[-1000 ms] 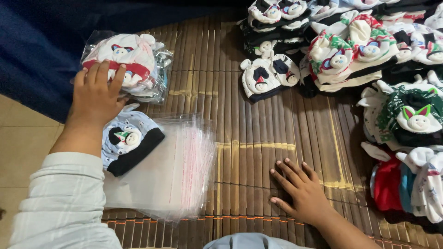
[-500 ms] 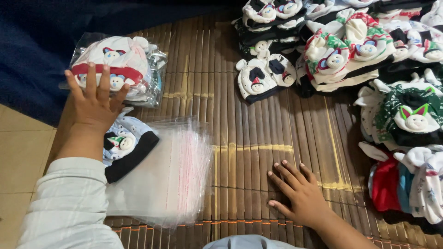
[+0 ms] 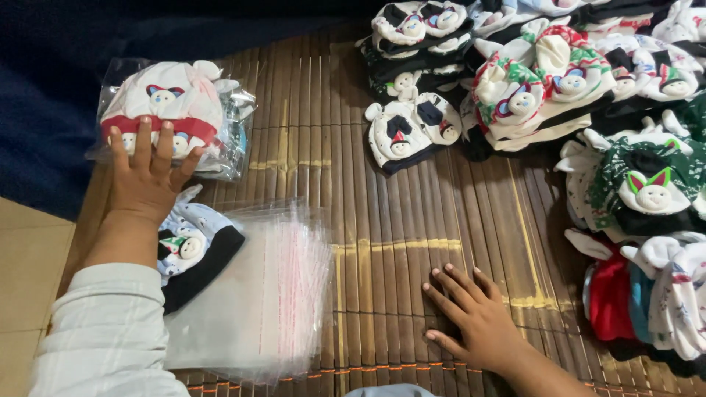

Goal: Packaging baby hats into individual plastic bags

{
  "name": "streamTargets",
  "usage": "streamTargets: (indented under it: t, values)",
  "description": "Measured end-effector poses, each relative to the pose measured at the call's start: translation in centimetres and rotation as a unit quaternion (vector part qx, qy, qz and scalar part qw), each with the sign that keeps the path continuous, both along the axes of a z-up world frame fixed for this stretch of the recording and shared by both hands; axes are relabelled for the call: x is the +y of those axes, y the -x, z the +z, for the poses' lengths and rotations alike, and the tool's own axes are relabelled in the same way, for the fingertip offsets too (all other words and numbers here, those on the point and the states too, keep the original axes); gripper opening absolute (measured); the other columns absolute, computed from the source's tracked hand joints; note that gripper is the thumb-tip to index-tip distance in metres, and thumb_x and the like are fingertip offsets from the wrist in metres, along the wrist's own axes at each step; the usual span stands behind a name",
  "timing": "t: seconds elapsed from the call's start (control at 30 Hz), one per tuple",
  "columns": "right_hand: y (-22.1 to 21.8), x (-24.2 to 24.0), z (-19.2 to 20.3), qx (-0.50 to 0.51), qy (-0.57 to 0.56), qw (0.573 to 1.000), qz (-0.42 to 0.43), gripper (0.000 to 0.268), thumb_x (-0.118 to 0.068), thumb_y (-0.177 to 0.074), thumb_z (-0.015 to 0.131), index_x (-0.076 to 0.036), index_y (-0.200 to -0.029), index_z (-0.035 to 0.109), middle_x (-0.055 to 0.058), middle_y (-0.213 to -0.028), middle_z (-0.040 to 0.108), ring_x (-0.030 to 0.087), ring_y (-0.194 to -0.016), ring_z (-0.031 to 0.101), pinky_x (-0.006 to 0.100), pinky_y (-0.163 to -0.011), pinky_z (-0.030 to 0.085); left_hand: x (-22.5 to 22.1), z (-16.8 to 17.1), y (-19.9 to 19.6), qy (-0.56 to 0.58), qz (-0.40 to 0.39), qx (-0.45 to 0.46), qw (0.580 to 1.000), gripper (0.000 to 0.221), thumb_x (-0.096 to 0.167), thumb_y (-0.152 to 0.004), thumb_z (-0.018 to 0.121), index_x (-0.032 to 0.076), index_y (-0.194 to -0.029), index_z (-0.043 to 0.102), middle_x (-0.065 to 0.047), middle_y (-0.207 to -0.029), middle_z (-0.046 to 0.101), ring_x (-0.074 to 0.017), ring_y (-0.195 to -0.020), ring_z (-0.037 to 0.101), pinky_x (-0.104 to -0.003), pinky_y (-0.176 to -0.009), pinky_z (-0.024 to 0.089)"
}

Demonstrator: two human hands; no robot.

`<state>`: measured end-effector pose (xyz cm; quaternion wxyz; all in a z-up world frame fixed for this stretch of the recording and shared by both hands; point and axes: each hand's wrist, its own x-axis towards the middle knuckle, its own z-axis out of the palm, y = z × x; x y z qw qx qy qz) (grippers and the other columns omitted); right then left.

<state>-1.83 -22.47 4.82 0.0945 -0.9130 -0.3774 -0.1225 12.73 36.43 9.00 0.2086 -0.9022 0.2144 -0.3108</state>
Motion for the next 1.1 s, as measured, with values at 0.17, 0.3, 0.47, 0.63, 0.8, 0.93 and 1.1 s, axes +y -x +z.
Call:
streamTargets:
  t: [0.17, 0.3, 0.47, 0.63, 0.8, 0.93, 1.1]
  values:
    - [-0.1, 0.0, -0.2, 0.004, 0.008, 1.000, -0.004, 0.078, -0.065, -0.087, 0.060, -0.017, -0.148, 0.051, 0.008, -0.157, 0.047, 0.026, -0.150, 0.037, 0.054, -0.120, 0.020, -0.1, 0.9, -1.0, 0.027, -0.035, 0.015, 0.999, 0.114, -0.017, -0.086, 0.086, 0.026, -0.162, 0.012, -0.025, -0.155, 0.025, -0.0538, -0.142, 0.030, -0.084, -0.106, 0.031]
    - [0.0, 0.0, 0.1, 0.000, -0.002, 1.000, 0.001, 0.077, -0.063, -0.088, 0.061, -0.016, -0.149, 0.051, 0.009, -0.156, 0.048, 0.027, -0.149, 0.038, 0.054, -0.120, 0.021, 0.3, 2.0, -0.6, 0.022, -0.017, 0.048, 0.998, 0.118, 0.026, -0.083, 0.088, 0.033, -0.163, 0.001, -0.019, -0.159, 0.012, -0.0479, -0.146, 0.021, -0.080, -0.110, 0.028]
    - [0.0, -0.1, 0.0, 0.022, -0.012, 1.000, 0.006, 0.075, -0.063, -0.090, 0.060, -0.015, -0.147, 0.052, 0.010, -0.156, 0.047, 0.029, -0.151, 0.034, 0.057, -0.119, 0.020, -0.6, 4.7, 0.2, 0.008, -0.013, 0.092, 0.996, 0.093, 0.056, -0.092, 0.053, 0.035, -0.163, -0.004, -0.015, -0.163, -0.003, -0.0420, -0.151, 0.004, -0.081, -0.113, 0.019]
    - [0.0, -0.1, 0.1, 0.021, -0.022, 1.000, 0.006, 0.075, -0.061, -0.090, 0.061, -0.014, -0.147, 0.052, 0.011, -0.154, 0.049, 0.031, -0.149, 0.037, 0.057, -0.118, 0.021, -9.0, 4.3, -2.1, 0.001, -0.101, -0.043, 0.994, 0.075, 0.035, -0.097, 0.075, 0.026, -0.153, 0.026, -0.014, -0.146, 0.027, -0.0398, -0.135, 0.032, -0.072, -0.111, 0.032]
    - [0.0, -0.3, -0.2, 0.017, -0.022, 1.000, 0.005, 0.075, -0.062, -0.091, 0.060, -0.014, -0.148, 0.052, 0.012, -0.155, 0.048, 0.031, -0.148, 0.036, 0.057, -0.118, 0.020, -23.1, -0.2, -5.8, 0.046, -0.111, -0.032, 0.992, 0.082, 0.023, -0.087, 0.083, 0.020, -0.147, 0.027, -0.013, -0.136, 0.038, -0.0318, -0.124, 0.049, -0.057, -0.115, 0.039]
    - [0.2, -0.4, 0.0, 0.023, -0.043, 0.999, 0.010, 0.072, -0.060, -0.091, 0.061, -0.013, -0.145, 0.054, 0.011, -0.154, 0.049, 0.032, -0.148, 0.036, 0.057, -0.117, 0.020, -31.8, -4.8, -8.3, 0.178, -0.129, 0.060, 0.974, 0.077, 0.027, -0.079, 0.078, 0.009, -0.146, 0.045, -0.023, -0.143, 0.046, -0.0413, -0.128, 0.051, -0.051, -0.105, 0.045]
    - [0.0, -0.6, 0.3, 0.046, -0.073, 0.996, 0.016, 0.069, -0.055, -0.090, 0.064, -0.011, -0.143, 0.056, 0.012, -0.151, 0.052, 0.033, -0.145, 0.039, 0.058, -0.114, 0.022, -35.7, -8.8, -12.3, 0.195, -0.021, 0.118, 0.974, 0.087, 0.024, -0.075, 0.071, 0.013, -0.155, 0.038, -0.029, -0.159, 0.026, -0.0505, -0.142, 0.032, -0.058, -0.105, 0.042]
